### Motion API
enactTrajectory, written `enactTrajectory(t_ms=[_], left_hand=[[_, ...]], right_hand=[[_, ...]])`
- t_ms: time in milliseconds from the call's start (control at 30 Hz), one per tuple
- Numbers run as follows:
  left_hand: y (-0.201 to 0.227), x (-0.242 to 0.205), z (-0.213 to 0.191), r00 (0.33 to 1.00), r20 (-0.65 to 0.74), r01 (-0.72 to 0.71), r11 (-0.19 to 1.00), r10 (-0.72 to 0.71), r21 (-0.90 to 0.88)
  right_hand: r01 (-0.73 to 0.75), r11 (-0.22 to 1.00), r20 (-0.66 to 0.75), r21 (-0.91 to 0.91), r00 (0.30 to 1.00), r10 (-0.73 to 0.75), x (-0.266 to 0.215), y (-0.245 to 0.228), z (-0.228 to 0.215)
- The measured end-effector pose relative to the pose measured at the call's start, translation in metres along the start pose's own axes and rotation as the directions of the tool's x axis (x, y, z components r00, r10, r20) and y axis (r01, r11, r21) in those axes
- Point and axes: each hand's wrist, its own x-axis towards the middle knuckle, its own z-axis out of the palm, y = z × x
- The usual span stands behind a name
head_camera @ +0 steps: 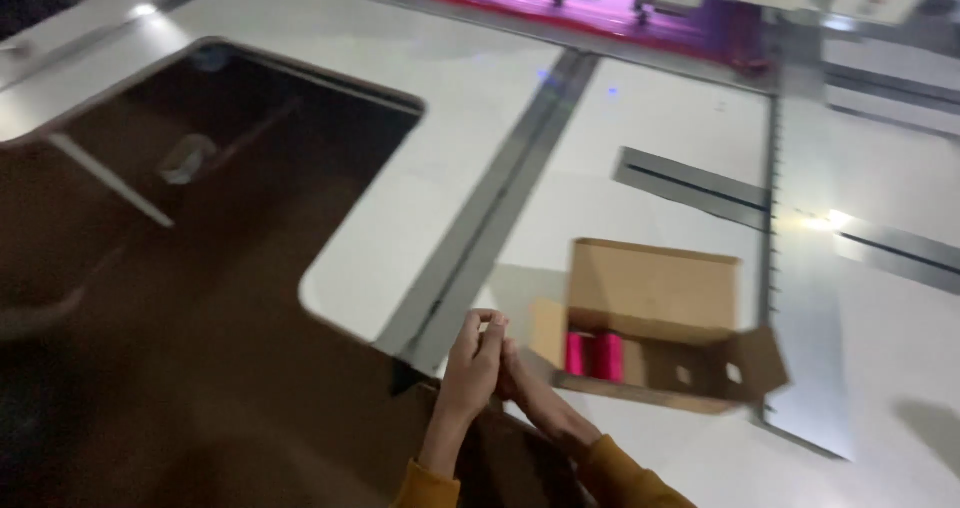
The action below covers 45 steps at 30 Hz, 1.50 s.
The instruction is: Packing thread spools into a box and checking the thread on an industrial embroidery machine.
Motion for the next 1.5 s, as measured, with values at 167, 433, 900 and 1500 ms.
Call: enactTrajectory(t_ms=[167, 433, 900, 1500], left_hand=[[-0.042, 0.019, -0.108, 0.926, -0.084, -0.303, 0.856, 0.368, 0.418], [-0.088, 0.073, -0.263, 0.928, -0.185, -0.191, 0.842, 0.322, 0.505], [-0.093, 0.216, -0.651, 0.498, -0.738, 0.201, 0.767, 0.456, 0.609], [-0.086, 0.438, -1.276, 0.407, -0.727, 0.224, 0.711, 0.553, 0.666]], right_hand=[[0.172, 0.960, 0.217, -0.219, 0.968, -0.124, 0.067, 0.005, 0.028], [0.117, -0.180, 0.082, -0.977, 0.979, 0.187, 0.209, -0.046, 0.095], [0.563, -0.051, 0.501, -0.825, 0.686, -0.527, 0.564, -0.063, 0.453], [0.614, 0.033, 0.508, -0.789, 0.681, -0.527, 1.046, -0.087, 0.882]])
